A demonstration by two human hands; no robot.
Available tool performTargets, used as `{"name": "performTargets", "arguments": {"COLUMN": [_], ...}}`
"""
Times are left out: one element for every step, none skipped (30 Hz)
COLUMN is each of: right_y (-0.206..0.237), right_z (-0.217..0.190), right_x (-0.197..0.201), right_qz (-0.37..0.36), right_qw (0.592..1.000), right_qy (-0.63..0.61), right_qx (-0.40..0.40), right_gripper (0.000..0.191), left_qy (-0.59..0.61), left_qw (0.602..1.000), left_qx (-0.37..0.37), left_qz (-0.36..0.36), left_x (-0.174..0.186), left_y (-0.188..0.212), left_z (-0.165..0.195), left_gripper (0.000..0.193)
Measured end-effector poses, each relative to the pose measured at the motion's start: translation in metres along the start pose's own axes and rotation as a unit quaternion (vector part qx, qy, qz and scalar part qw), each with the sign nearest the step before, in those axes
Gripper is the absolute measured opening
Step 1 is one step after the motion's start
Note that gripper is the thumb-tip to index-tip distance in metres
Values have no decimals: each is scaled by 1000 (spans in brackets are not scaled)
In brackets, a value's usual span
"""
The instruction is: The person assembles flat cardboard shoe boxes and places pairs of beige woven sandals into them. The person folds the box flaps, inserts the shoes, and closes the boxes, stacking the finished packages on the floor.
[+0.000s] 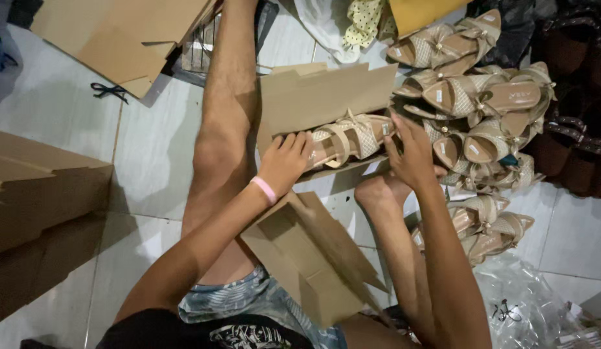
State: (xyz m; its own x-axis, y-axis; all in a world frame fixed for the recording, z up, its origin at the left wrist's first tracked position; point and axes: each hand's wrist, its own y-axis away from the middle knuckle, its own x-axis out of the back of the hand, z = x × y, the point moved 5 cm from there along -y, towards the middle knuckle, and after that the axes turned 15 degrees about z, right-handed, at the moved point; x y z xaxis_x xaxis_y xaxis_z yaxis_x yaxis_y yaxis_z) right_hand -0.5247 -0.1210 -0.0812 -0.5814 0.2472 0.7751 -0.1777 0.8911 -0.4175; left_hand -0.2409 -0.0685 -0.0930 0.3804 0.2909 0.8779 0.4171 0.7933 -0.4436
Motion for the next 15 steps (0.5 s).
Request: {"name": "performTargets", "arguments": {"right_y": [3,5,7,7,9,10,11,11,11,9,8,5,4,3,5], "right_z": [5,10,15,17,18,19,20,20,20,20,20,20,23,26,30], "right_x": [-3,-5,-5,-5,-5,-5,-8,-12,-16,-19,-23,-27,-32,-35,-39], "right_qz": [6,15,23,28,33,35,20,5,-4,-10,-18,-25,-59,-93,-129], "right_qw": [1000,1000,999,999,999,998,997,996,994,994,994,994,992,988,983], "right_qy": [5,9,14,24,32,41,57,72,88,93,95,96,107,119,130], "right_qx": [-8,-13,-17,2,22,39,46,51,59,56,52,49,42,35,30], "right_gripper": [47,42,37,34,30,27,28,29,30,32,33,34,35,35,35], "left_qy": [-26,-54,-56,-60,-64,-37,-7,23,-4,-31,-58,-44,-33,-22,1], "left_qw": [1000,998,998,997,996,999,1000,999,999,999,997,997,996,993,994], "left_qx": [-14,-28,-26,-23,-19,1,22,42,42,42,44,50,55,60,55], "left_qz": [8,19,28,40,52,38,21,4,3,2,-1,-36,-68,-100,-94], "left_x": [-5,-9,-12,-15,-17,-21,-26,-31,-36,-40,-45,-53,-60,-64,-63], "left_y": [-1,-1,2,5,10,15,21,26,28,28,29,28,27,27,28], "left_z": [1,1,-1,-3,-6,-10,-13,-15,-15,-14,-13,-12,-12,-14,-14], "left_gripper": [61,57,56,55,54,54,54,54,53,51,50,48,47,46,57]}}
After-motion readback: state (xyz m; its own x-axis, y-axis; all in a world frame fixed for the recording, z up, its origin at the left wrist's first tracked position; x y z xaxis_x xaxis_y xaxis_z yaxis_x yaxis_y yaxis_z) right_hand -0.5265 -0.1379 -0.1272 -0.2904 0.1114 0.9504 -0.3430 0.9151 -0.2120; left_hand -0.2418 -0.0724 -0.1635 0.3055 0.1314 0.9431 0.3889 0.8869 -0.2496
